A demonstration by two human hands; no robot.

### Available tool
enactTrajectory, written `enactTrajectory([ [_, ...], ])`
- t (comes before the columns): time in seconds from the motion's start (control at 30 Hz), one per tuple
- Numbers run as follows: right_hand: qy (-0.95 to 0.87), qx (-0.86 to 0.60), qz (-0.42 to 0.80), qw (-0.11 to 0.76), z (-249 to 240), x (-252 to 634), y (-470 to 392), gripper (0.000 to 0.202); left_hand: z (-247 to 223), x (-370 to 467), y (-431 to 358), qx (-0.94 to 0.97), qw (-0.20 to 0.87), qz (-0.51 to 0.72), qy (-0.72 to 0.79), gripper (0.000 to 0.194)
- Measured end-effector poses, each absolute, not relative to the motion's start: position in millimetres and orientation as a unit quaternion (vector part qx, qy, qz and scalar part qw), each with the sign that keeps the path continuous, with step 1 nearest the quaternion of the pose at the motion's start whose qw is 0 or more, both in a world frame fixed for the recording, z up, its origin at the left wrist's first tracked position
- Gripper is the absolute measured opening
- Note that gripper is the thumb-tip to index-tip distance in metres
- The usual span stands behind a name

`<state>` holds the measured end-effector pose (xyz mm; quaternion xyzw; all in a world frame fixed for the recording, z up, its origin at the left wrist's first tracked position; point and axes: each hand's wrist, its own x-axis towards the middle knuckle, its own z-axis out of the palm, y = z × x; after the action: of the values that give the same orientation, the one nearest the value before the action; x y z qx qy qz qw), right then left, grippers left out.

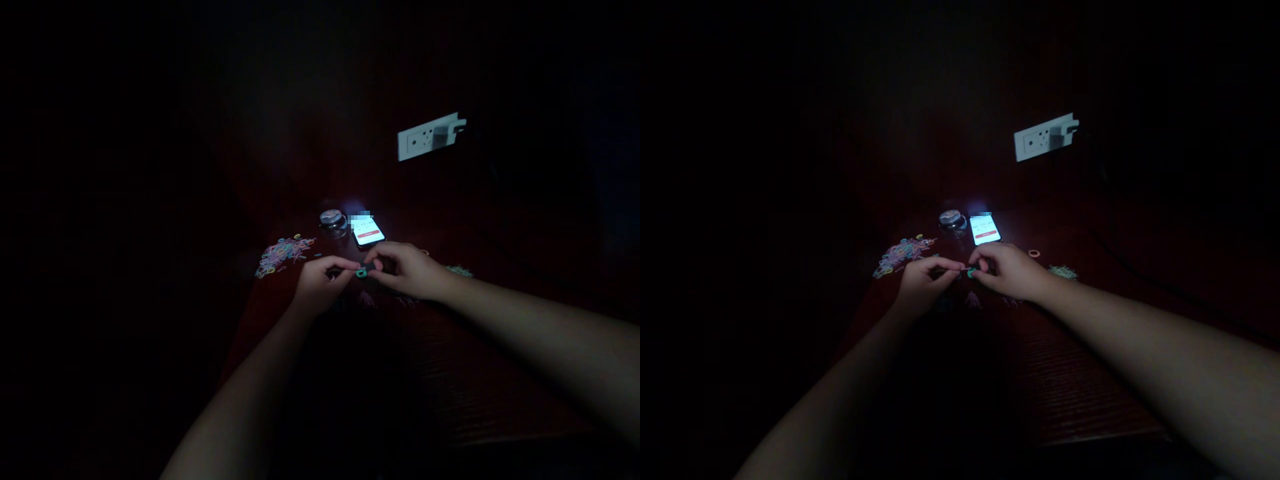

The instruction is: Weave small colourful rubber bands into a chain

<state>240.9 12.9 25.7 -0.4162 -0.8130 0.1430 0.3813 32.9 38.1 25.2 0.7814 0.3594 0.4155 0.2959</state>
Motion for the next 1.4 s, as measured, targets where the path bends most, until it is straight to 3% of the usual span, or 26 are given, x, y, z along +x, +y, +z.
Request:
enactTrajectory([
  [0.37, -0.82, -0.41, 0.13, 0.377, 28, 241, 12, 0.015, 23, 35, 38, 0.775, 0.327, 0.422, 0.339, 0.007],
  [0.67, -0.823, -0.408, 0.13, 0.373, 26, 243, 15, 0.014, 20, 34, 40, 0.805, 0.289, 0.397, 0.333, 0.008],
  [1.0, -0.901, -0.34, 0.112, 0.243, 23, 248, 17, 0.009, 15, 32, 45, 0.822, 0.259, 0.403, 0.309, 0.015],
  [1.4, -0.906, -0.332, 0.106, 0.239, 21, 245, 16, 0.011, 16, 33, 45, 0.829, 0.261, 0.388, 0.308, 0.014],
])
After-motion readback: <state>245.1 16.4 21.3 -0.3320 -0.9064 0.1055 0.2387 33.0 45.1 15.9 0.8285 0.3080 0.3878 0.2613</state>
